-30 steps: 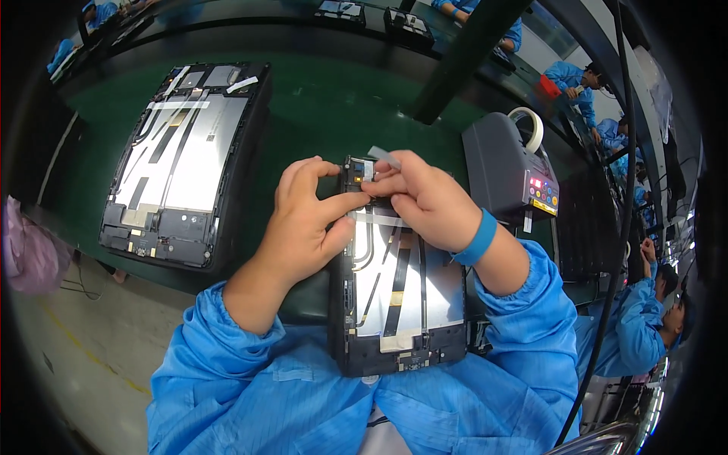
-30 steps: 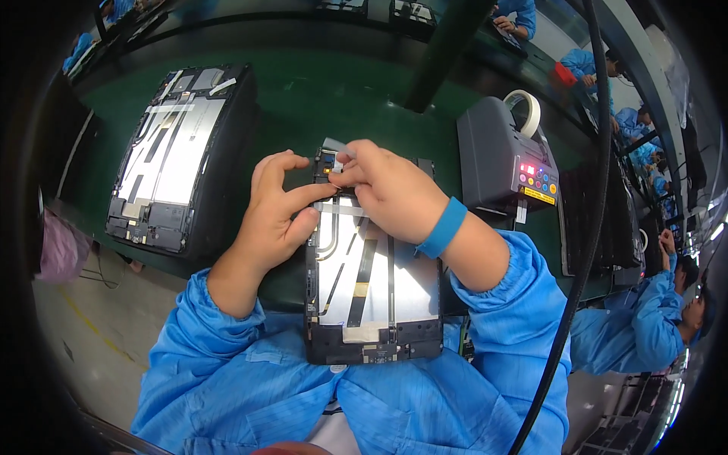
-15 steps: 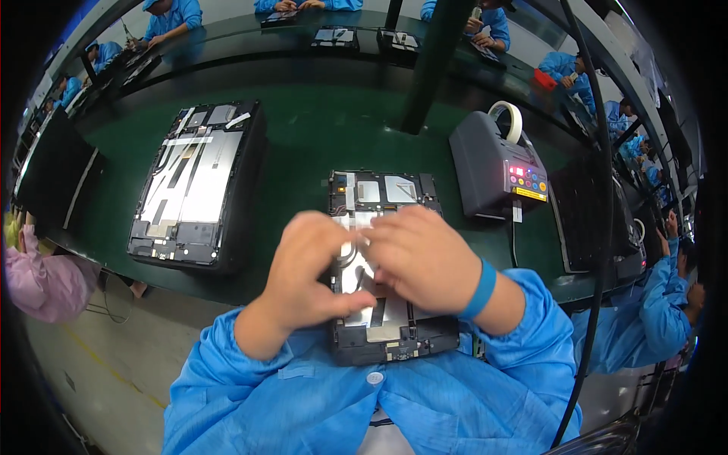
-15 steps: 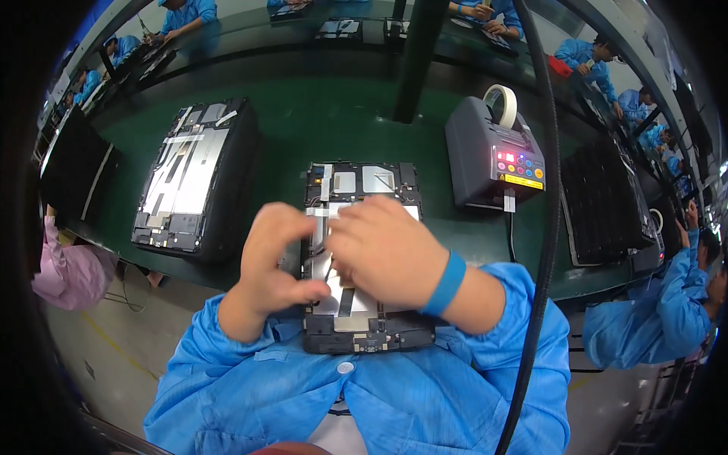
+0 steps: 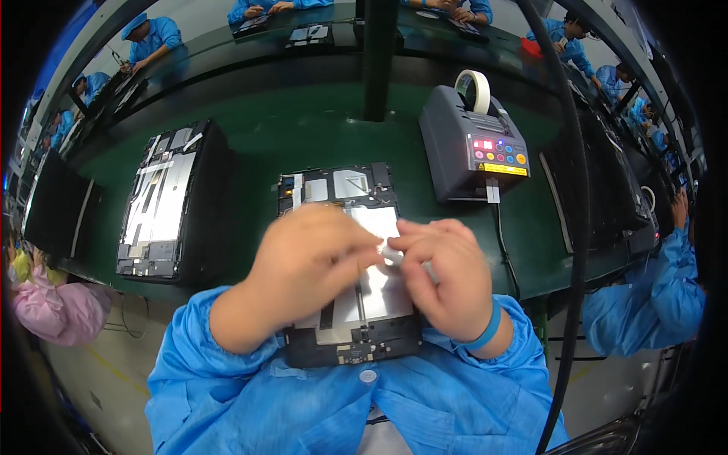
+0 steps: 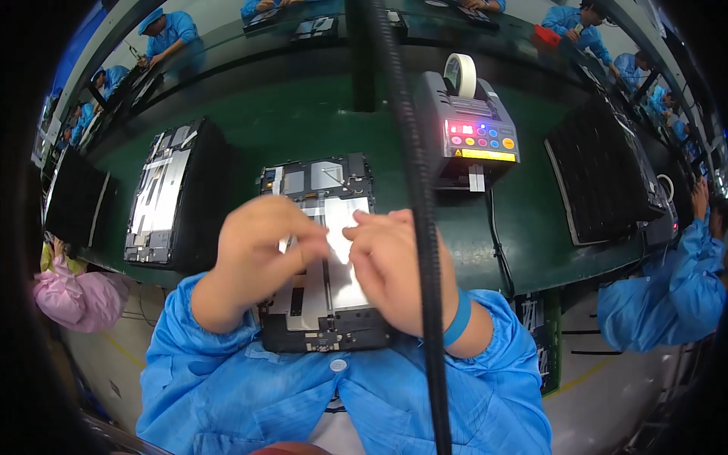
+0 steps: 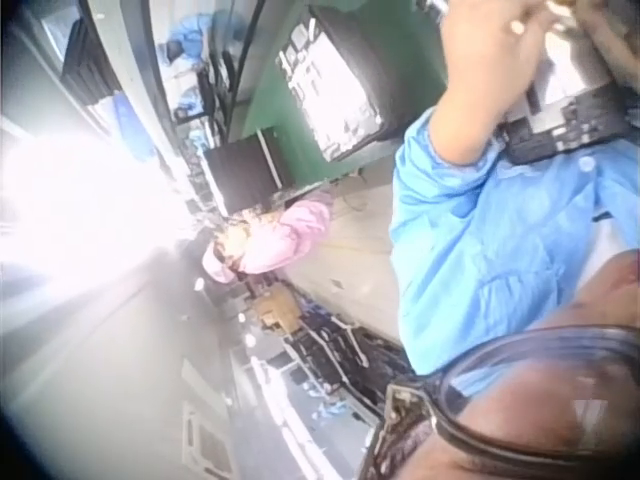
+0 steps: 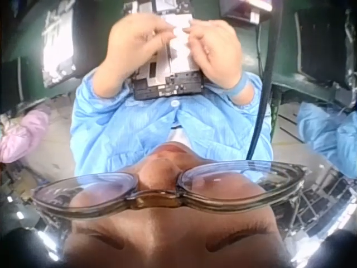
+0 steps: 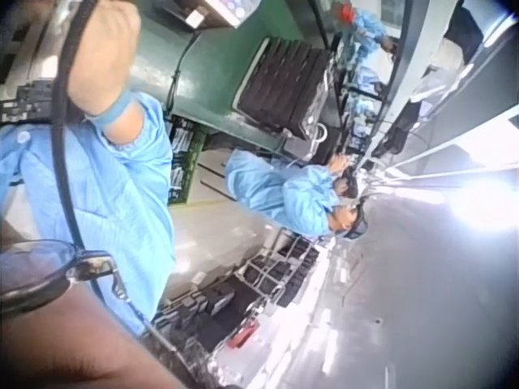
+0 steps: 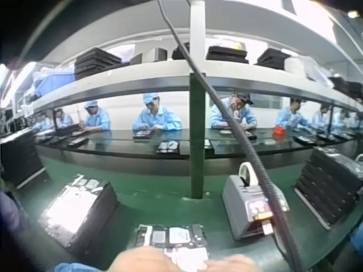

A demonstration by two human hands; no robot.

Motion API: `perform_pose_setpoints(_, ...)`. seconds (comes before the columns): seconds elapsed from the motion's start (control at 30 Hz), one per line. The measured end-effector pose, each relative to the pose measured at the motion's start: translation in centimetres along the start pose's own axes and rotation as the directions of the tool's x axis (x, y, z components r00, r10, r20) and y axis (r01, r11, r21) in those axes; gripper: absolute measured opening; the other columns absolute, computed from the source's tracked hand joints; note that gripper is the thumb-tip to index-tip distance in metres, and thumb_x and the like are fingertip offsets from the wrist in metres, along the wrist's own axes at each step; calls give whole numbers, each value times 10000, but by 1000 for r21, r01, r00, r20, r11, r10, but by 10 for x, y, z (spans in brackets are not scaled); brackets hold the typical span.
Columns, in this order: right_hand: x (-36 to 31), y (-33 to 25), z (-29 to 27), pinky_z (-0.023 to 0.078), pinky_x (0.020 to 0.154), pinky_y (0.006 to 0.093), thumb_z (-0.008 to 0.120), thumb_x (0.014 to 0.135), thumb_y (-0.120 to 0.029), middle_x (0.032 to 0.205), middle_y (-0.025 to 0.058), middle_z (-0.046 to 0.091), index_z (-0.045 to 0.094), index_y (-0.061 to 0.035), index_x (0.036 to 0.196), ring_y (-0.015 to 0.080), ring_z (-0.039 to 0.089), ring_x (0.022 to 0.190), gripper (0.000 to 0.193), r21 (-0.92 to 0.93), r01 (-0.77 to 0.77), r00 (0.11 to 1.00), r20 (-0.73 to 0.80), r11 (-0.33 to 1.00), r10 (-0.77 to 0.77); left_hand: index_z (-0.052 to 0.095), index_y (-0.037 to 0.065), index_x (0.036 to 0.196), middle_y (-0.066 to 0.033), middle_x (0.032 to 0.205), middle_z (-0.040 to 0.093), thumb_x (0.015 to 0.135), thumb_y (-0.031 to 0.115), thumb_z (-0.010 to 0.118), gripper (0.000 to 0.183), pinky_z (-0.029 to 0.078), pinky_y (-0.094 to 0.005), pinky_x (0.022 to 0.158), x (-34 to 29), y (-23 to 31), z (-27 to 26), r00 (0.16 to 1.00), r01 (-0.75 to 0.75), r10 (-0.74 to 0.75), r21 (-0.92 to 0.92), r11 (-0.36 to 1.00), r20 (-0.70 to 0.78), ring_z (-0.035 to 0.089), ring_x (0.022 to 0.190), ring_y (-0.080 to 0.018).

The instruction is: The person assembles electronic tablets by applying adhesive tape to the tablet with a tape dispenser, then connecting ribbon cables by hand.

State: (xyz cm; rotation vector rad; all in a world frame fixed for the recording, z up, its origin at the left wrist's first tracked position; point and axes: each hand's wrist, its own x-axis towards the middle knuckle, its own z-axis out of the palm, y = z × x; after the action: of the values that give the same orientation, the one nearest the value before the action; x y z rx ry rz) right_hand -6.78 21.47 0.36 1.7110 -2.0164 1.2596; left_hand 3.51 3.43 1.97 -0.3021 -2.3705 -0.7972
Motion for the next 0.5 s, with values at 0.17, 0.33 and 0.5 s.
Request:
perform_pose_setpoints(0.17,6,26,-5,494,783,322,530,904,-49,890,105,682,603,-1,935,209,647,892,93,289,-450,885,14,845,466,650,2,1034,-130,953,625,740,89,717,314,489,-339,760,38,-19,8,918,386,-379,-42,922,117,608,869,-274)
perform_pose_setpoints(0.33,12,59,15,500,709,286,503,928,-49,881,109,671,561,15,1089,185,653,833,183,525,-428,869,16,735,494,642,20,1090,-153,1123,557,755,151,701,364,428,-408,920,34,-37,23,922,84,-228,416,906,311,503,1090,-325)
perform_pose_setpoints(0.5,35,72,17,460,925,361,485,877,28,1100,147,656,349,-10,1348,305,617,1007,492,171,-343,929,205,924,307,655,35,1077,-149,1098,565,749,175,707,361,414,-426,931,27,-36,27,946,52,-186,443,895,265,512,1071,-327)
